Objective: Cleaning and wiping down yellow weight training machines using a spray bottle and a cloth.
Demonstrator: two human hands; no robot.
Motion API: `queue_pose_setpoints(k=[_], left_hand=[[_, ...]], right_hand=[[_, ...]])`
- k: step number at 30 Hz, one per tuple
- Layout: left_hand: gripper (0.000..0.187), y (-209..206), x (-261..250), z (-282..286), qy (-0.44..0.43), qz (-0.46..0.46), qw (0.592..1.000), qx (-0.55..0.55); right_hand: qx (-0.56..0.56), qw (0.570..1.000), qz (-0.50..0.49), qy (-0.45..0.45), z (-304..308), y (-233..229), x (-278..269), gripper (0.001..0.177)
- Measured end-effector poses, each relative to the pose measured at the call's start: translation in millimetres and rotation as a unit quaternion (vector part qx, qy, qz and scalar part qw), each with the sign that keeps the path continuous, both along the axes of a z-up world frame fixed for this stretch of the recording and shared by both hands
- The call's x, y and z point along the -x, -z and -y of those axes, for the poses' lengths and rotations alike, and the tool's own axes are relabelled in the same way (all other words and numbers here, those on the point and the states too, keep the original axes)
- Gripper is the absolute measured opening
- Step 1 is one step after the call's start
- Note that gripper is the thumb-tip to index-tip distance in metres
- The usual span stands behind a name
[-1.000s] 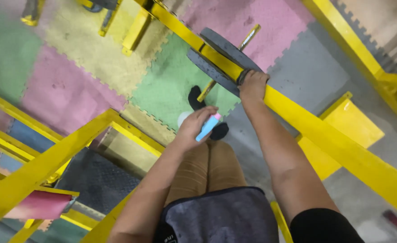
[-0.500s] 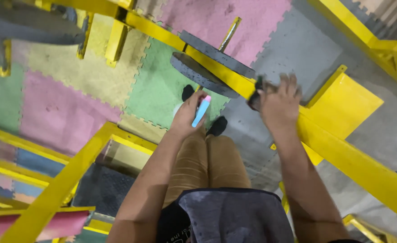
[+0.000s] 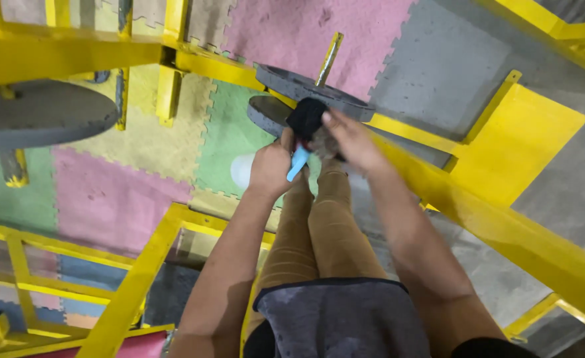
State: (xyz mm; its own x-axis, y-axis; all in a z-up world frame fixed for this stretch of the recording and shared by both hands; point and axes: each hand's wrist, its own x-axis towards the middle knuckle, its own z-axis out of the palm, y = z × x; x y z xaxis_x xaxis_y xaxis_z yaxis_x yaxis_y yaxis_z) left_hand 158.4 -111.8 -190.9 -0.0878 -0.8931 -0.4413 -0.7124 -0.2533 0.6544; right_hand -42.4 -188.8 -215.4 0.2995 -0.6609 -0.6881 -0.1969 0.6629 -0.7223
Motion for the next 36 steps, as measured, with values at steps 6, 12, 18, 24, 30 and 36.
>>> queue_pose_setpoints(k=[6,12,18,24,30,36], left_hand=[[0.055,0,-14,8,-0.055,-0.044,0.991,0.11],[0.058,3,-15,8,-0.084,-0.097,0.982,0.135],[0.058,6,-12,8,-0.118,-0.127,0.977,0.125],[0.051,12,-6,8,-0.137,-0.138,0.974,0.116],[0.047,24,-4,4,-0.158,-0.118,0.975,0.106],[0.047,29,-9,6,-0.139,-0.114,0.981,0.078]], right_hand=[[-0.019,0.998,0.044,-0.038,69,48,-27,0.052],[0.353,0.842,-0.217,-0.347,49,138,-58,0.063],[0.155,0.855,-0.239,-0.434,60,115,8,0.05],[0.101,0.818,-0.251,-0.508,51,141,24,0.052],[0.282,0.83,-0.15,-0.458,68,124,-89,0.075],[0.274,0.774,-0.217,-0.528,72,158,-109,0.065]])
